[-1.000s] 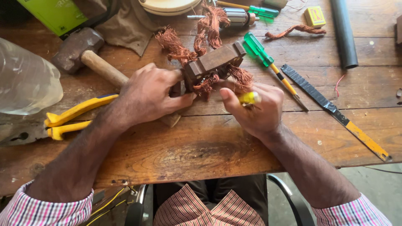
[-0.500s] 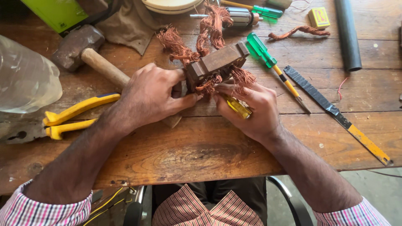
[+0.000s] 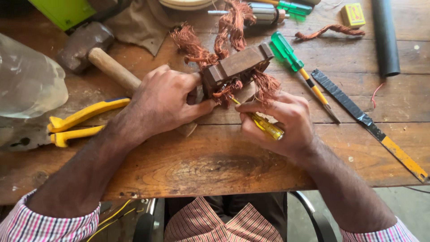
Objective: The person holds an electric motor armature with old copper windings on a wooden workbench and uses a small screwdriver to pry and dig the copper wire strands out of the armature slots, working around the part and pulling freed copper strands away by hand.
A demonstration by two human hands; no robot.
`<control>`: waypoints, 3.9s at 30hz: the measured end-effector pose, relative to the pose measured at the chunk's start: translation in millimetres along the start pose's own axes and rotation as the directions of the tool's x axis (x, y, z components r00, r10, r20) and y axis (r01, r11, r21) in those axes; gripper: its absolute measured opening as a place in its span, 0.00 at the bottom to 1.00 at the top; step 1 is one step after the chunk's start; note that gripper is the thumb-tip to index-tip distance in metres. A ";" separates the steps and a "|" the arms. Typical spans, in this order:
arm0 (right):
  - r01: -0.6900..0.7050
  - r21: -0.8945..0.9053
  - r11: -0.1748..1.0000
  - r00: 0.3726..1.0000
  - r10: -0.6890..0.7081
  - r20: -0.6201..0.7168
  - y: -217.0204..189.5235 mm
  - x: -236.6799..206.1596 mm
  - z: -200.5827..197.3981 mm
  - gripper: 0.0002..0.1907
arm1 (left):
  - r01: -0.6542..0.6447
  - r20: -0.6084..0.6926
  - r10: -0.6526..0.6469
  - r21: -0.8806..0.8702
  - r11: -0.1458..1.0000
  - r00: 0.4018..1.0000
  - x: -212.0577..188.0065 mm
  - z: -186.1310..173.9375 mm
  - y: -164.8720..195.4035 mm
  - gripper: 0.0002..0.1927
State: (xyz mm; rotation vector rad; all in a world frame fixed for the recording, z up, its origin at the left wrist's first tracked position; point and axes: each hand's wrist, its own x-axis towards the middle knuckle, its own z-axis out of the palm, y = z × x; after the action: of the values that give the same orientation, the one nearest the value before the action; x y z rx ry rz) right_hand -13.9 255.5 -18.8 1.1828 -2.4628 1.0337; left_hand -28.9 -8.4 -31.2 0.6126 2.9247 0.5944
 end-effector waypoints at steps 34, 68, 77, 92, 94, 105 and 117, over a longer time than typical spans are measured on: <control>-0.071 -0.126 0.990 0.997 0.070 -0.014 4.1 6.9 25.7 0.09 | -0.013 0.013 0.012 0.103 0.995 1.000 -4.0 -1.2 2.8 0.29; 0.079 -0.301 0.950 0.989 -0.113 -0.099 0.0 -2.7 5.3 0.10 | 0.071 -0.074 -0.092 -0.247 0.966 0.993 -3.1 -14.7 26.8 0.23; -0.030 -0.335 0.942 0.992 -0.011 -0.123 10.8 1.2 18.9 0.13 | -0.018 -0.207 0.016 -0.007 1.000 0.978 2.3 -3.1 20.6 0.23; -0.019 -0.335 0.942 0.998 -0.001 -0.060 18.6 0.4 24.6 0.10 | 0.022 -0.197 -0.022 -0.002 1.000 0.980 3.3 -5.3 24.9 0.25; -0.032 -0.348 0.937 0.998 0.008 -0.069 18.0 -0.4 24.4 0.09 | 0.000 -0.201 0.003 0.017 1.000 0.980 3.0 -5.0 23.6 0.26; 0.017 -0.330 0.944 0.990 -0.062 -0.127 15.3 -3.1 18.5 0.11 | -0.276 -0.215 0.268 -0.007 0.961 0.939 -6.1 -11.8 -5.7 0.34; -0.081 -0.465 0.882 0.974 -0.029 -0.224 39.3 -7.7 -8.2 0.13 | -0.204 -0.254 0.194 -0.010 0.979 0.948 -8.0 -3.0 -1.8 0.24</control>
State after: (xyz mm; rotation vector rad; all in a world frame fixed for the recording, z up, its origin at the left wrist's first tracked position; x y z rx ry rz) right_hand -39.2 282.5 -36.1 0.8258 -2.3591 0.4851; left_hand -22.8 -14.2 -29.1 0.8987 3.0975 0.8004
